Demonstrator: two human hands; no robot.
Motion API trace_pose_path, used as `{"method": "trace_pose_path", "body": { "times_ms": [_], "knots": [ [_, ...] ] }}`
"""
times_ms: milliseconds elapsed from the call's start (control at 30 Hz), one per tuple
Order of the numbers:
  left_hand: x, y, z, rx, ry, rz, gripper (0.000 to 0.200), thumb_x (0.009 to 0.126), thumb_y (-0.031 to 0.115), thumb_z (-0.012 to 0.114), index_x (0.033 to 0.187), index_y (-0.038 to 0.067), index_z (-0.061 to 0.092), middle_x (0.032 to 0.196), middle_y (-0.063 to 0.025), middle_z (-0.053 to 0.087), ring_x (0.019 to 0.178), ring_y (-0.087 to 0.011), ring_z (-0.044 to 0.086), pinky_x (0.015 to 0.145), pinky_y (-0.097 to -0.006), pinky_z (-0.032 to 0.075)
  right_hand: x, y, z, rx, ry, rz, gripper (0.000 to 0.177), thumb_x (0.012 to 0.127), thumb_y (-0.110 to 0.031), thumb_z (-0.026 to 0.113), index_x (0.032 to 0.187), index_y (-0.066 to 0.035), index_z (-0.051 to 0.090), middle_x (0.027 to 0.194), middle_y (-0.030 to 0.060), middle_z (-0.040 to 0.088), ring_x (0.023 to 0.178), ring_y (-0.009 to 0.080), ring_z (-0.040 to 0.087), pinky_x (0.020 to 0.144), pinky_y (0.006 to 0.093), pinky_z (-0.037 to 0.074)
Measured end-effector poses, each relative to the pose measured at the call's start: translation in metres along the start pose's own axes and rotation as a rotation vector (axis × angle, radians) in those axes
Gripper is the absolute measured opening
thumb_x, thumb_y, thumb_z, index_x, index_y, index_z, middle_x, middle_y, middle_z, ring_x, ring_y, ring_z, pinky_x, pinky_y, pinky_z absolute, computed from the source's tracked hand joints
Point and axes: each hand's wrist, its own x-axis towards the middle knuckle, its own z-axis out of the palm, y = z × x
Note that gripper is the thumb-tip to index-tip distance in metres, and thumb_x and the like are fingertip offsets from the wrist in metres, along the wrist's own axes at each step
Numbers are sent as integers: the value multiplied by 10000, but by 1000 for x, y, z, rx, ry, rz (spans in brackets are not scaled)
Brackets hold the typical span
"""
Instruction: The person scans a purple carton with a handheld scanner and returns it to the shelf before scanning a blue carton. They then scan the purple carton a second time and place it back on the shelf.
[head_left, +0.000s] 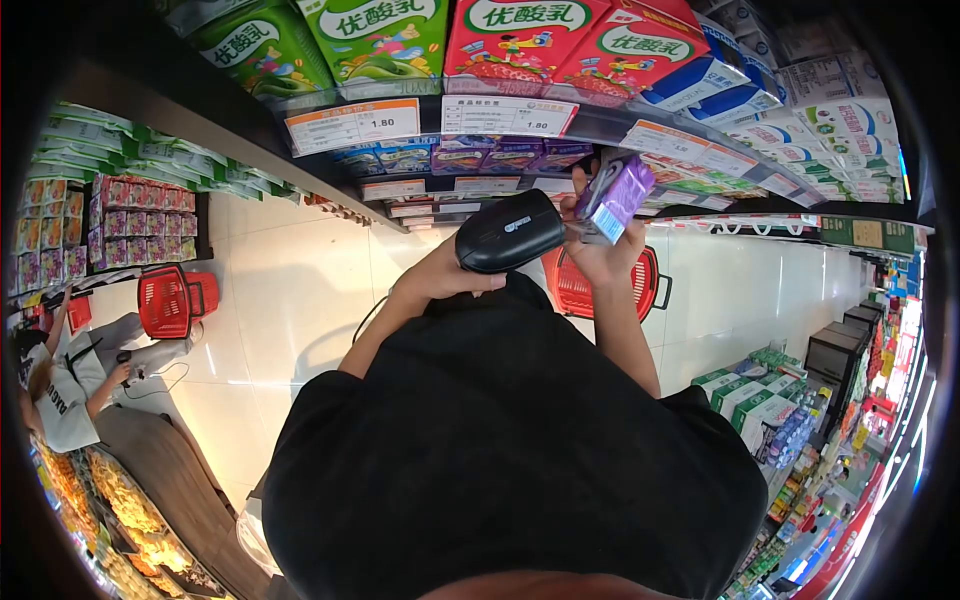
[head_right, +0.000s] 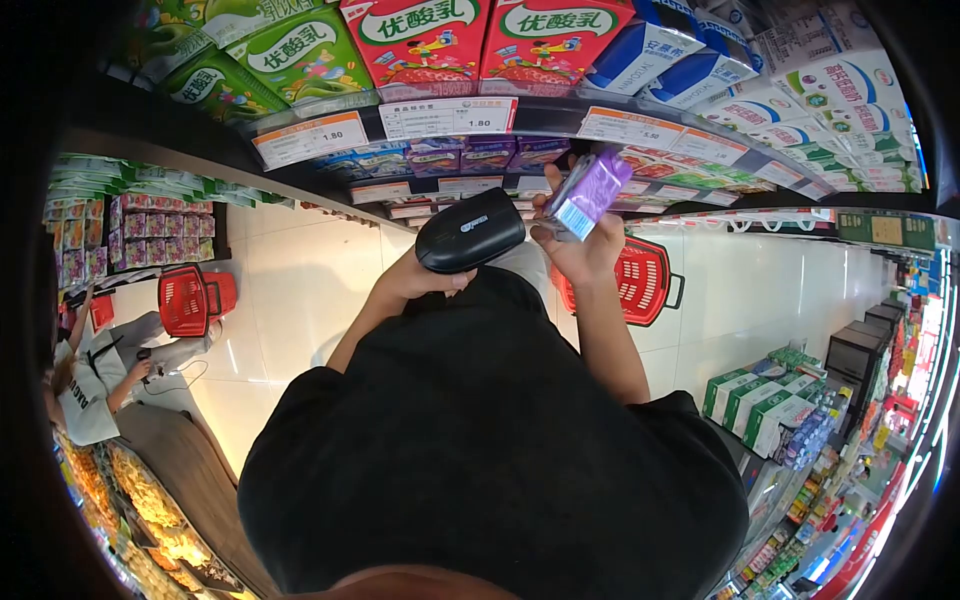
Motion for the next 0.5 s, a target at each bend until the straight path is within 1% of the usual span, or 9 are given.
{"method": "trace_pose_path", "body": {
  "times_ms": [67,100,167,233,300,333,400,433,500],
  "knots": [
    [1,-1,1,-22,49,-4,695,756,84,731,1344,30,363,802,-42,599,589,-97,542,519,-246,440,3,1,5,76,-52,40,795,768,-450,662,1429,-196,301,1432,91,389,1086,305,528,769,393,446],
    [2,-5,-2,-22,46,-5,695,756,84,731,1344,30,363,802,-42,599,589,-97,542,519,-246,440,3,2,3,90,-56,22,832,760,-512,664,1430,-187,293,1415,87,405,1054,295,542,754,392,464],
    [4,-15,-8,-28,11,13,695,754,74,734,1341,32,364,841,-40,597,597,-92,541,517,-241,442,6,-2,2,81,-85,33,821,760,-512,665,1422,-185,305,1394,91,425,1063,298,545,759,407,478],
    [2,-11,-6,-34,26,20,698,751,71,737,1339,32,365,857,-41,597,600,-90,543,516,-241,443,9,-3,5,74,-121,52,810,761,-511,667,1414,-182,317,1374,95,446,1071,302,549,764,422,491],
    [1,-7,-2,-42,39,27,700,747,67,741,1337,32,365,872,-42,597,603,-88,544,514,-240,444,7,-4,12,-236,128,-2,806,757,-538,669,1399,-180,340,1319,98,488,1107,304,547,789,451,506],
    [1,-5,0,-9,74,12,710,744,67,744,1341,32,360,870,-41,597,603,-88,544,512,-241,444,8,-4,12,-237,126,-1,806,757,-538,669,1399,-180,340,1319,98,488,1107,304,547,789,451,506],
    [1,-3,2,26,110,-2,721,742,66,748,1345,32,355,868,-40,597,604,-88,545,511,-241,445,9,-2,12,-389,223,-99,787,762,-560,661,1380,-170,370,1285,105,505,1144,287,520,805,395,533],
    [1,-2,2,40,120,12,730,739,69,751,1348,31,350,866,-41,596,604,-90,547,510,-243,446,10,-2,12,-389,221,-99,787,762,-560,661,1380,-170,370,1285,105,505,1144,287,520,805,395,533],
    [0,-2,2,55,129,27,740,737,72,754,1351,30,344,864,-42,595,604,-92,549,509,-245,448,13,-1,12,-170,49,-82,707,800,-451,646,1379,-169,354,1164,97,549,1071,289,563,810,422,536]
  ]
}}
